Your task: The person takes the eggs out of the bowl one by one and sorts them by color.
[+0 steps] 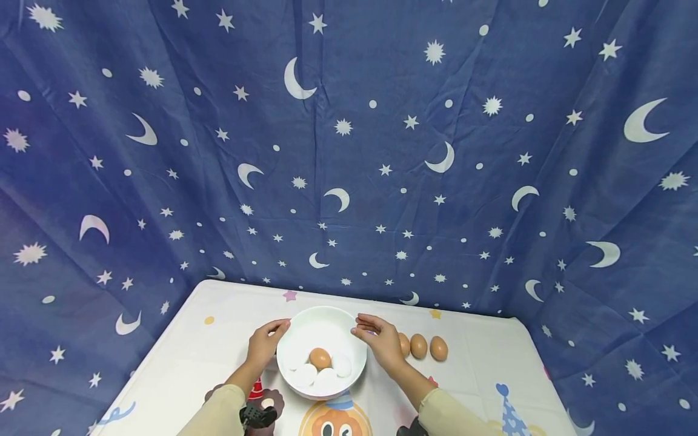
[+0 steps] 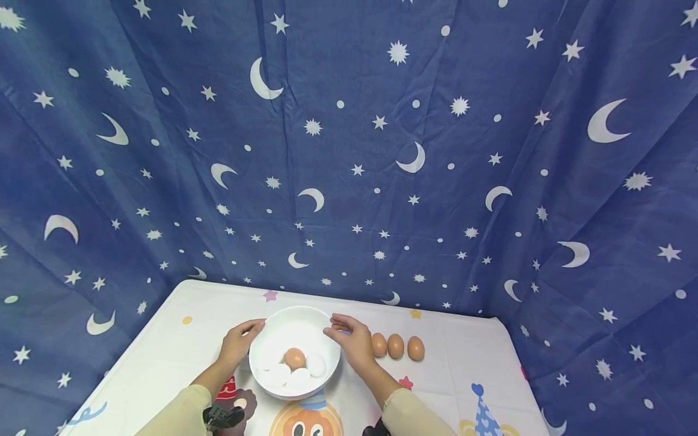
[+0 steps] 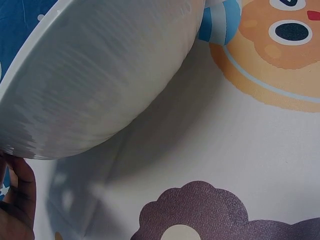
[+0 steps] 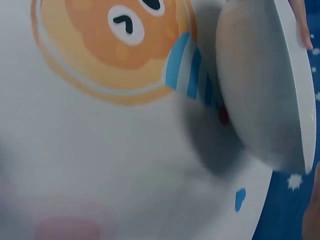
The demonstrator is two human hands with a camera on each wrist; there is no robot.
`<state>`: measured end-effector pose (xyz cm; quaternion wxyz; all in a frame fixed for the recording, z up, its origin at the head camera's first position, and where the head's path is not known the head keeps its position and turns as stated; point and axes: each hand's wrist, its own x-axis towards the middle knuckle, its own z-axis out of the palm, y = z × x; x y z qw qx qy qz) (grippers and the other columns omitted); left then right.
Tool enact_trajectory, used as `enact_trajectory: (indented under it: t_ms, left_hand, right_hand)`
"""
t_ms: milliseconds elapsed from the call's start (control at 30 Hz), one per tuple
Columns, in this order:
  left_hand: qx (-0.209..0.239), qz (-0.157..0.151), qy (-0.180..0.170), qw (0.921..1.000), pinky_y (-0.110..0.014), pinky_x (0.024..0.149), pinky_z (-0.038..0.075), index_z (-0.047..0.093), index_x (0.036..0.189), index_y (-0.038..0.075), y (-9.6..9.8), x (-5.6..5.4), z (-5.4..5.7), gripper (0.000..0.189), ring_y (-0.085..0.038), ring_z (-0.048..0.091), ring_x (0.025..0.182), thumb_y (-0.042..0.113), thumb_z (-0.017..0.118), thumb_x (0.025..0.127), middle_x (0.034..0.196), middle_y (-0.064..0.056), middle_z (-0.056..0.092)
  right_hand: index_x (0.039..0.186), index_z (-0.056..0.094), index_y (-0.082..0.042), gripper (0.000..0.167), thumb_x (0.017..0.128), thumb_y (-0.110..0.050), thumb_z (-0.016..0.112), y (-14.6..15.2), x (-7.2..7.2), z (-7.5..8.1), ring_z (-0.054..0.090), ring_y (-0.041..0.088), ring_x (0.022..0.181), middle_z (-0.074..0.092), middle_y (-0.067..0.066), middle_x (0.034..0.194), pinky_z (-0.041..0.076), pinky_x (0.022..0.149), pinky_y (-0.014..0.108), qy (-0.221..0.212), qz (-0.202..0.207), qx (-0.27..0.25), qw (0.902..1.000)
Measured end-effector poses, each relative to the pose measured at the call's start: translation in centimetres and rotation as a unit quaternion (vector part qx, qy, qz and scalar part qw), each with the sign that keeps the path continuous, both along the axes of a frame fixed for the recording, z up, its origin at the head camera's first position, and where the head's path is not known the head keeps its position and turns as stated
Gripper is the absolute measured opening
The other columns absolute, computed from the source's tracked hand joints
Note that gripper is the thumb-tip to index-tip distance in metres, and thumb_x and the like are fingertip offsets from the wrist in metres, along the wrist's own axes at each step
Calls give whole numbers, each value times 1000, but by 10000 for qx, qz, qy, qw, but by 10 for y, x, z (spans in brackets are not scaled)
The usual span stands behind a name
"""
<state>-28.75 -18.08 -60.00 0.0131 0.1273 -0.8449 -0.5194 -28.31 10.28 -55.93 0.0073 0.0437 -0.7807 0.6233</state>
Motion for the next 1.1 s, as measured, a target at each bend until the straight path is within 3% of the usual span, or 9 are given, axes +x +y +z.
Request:
enact_trajectory:
  t_ms: [200, 467, 833, 1100]
  left_hand:
    - [128, -7, 10, 9999, -24, 70, 57, 68, 124, 9, 0, -1, 0, 49, -20, 65, 95, 48, 60, 95, 121, -14, 65]
    - [119, -27, 24, 9999, -24, 68, 57, 68, 124, 8, 0, -1, -1, 51, -18, 64, 91, 49, 61, 94, 119, -14, 65]
    - [135, -31, 43, 9999, -27, 74, 58, 68, 123, 8, 0, 1, 3, 45, -24, 63, 101, 43, 61, 96, 119, -14, 66]
    - [230, -33, 3, 9997, -25, 69, 58, 68, 124, 7, 1, 1, 3, 45, -19, 64, 92, 43, 62, 96, 119, -14, 65]
  right_hand:
    - [127, 61, 2, 51, 84, -18, 79, -23, 1, 1, 67, 26, 109, 68, 17, 120, 54, 87, 20, -386, 696, 16, 9968]
    - [130, 59, 2, 54, 83, -14, 80, -39, 0, -2, 64, 34, 113, 64, 20, 126, 56, 87, 29, -643, 1595, 225, 9849]
    - [118, 66, 8, 41, 81, -4, 79, -49, -10, -11, 65, 36, 110, 68, 22, 118, 55, 90, 29, -268, 1954, 598, 9785]
    - [110, 70, 6, 34, 79, -4, 81, -55, -14, -19, 69, 32, 102, 71, 19, 108, 57, 84, 27, -315, 1869, 1025, 9765]
